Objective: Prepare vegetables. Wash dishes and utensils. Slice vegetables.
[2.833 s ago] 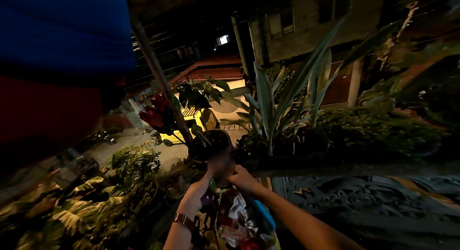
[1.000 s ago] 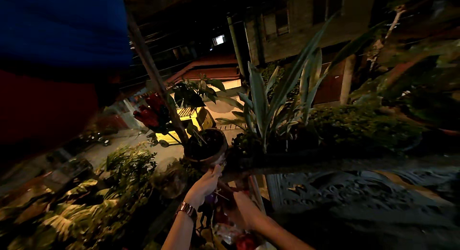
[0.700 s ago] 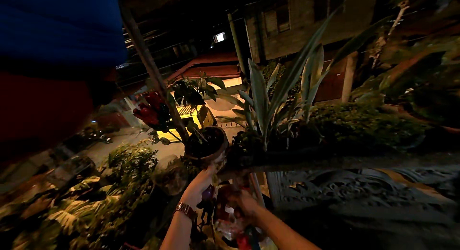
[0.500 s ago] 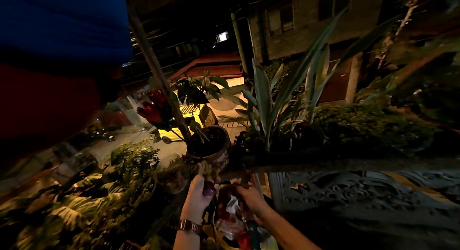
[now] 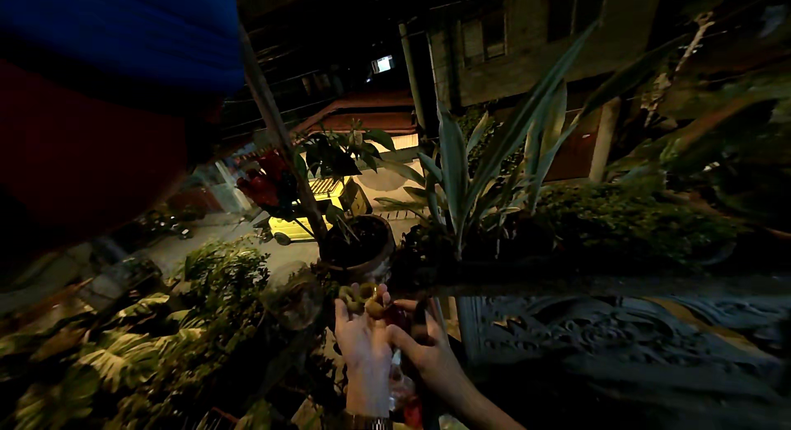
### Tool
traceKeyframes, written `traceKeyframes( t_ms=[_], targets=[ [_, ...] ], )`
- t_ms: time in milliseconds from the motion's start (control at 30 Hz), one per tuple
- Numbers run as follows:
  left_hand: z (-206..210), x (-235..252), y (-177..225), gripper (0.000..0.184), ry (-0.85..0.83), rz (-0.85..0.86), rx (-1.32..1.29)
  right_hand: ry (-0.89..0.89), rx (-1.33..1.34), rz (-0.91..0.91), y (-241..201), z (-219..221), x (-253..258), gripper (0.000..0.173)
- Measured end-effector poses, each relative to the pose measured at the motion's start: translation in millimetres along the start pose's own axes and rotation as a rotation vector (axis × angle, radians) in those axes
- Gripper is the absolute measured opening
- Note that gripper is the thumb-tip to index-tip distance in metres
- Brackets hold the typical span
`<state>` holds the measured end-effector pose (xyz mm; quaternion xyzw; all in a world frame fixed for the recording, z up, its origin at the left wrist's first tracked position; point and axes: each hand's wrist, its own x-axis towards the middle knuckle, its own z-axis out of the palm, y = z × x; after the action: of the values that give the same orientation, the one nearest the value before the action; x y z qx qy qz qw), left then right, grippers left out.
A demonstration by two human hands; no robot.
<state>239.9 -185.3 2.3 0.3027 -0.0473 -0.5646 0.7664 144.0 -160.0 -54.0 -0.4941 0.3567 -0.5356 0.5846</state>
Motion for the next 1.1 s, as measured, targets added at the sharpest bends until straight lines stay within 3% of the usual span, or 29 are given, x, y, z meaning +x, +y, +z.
traceKeyframes(
  t_ms=[200, 300, 500, 633, 733, 933, 1100],
  targets=[
    [-5, -10, 9, 0.041, 0.016, -0.057, -0.161, -0.099, 0.385, 0.261, -15, -22, -1, 0.029],
    [-7, -15, 10, 0.033, -0.022, -0.055, -0.183, -0.140, 0.468, 0.325, -18, -30, 0, 0.037],
    [-11, -24, 8, 0.049, -0.108, -0.087, -0.216, -0.150, 0.437, 0.162, -26, -27, -14, 0.033],
    [-11, -25, 2, 0.049, -0.100, -0.117, -0.248, -0.176, 0.104, -0.043, -33, -17, -22, 0.041],
    [-9, -27, 0, 0.045, -0.046, -0.159, -0.316, -0.221, 0.012, -0.159, -34, -14, -27, 0.040],
    [-12, -32, 1, 0.039, -0.095, -0.100, -0.278, -0.094, 0.255, -0.025, -38, -26, -24, 0.040],
    [-14, -34, 4, 0.025, 0.004, -0.110, -0.102, -0.167, 0.348, 0.146, -41, -37, -22, 0.043]
  ],
)
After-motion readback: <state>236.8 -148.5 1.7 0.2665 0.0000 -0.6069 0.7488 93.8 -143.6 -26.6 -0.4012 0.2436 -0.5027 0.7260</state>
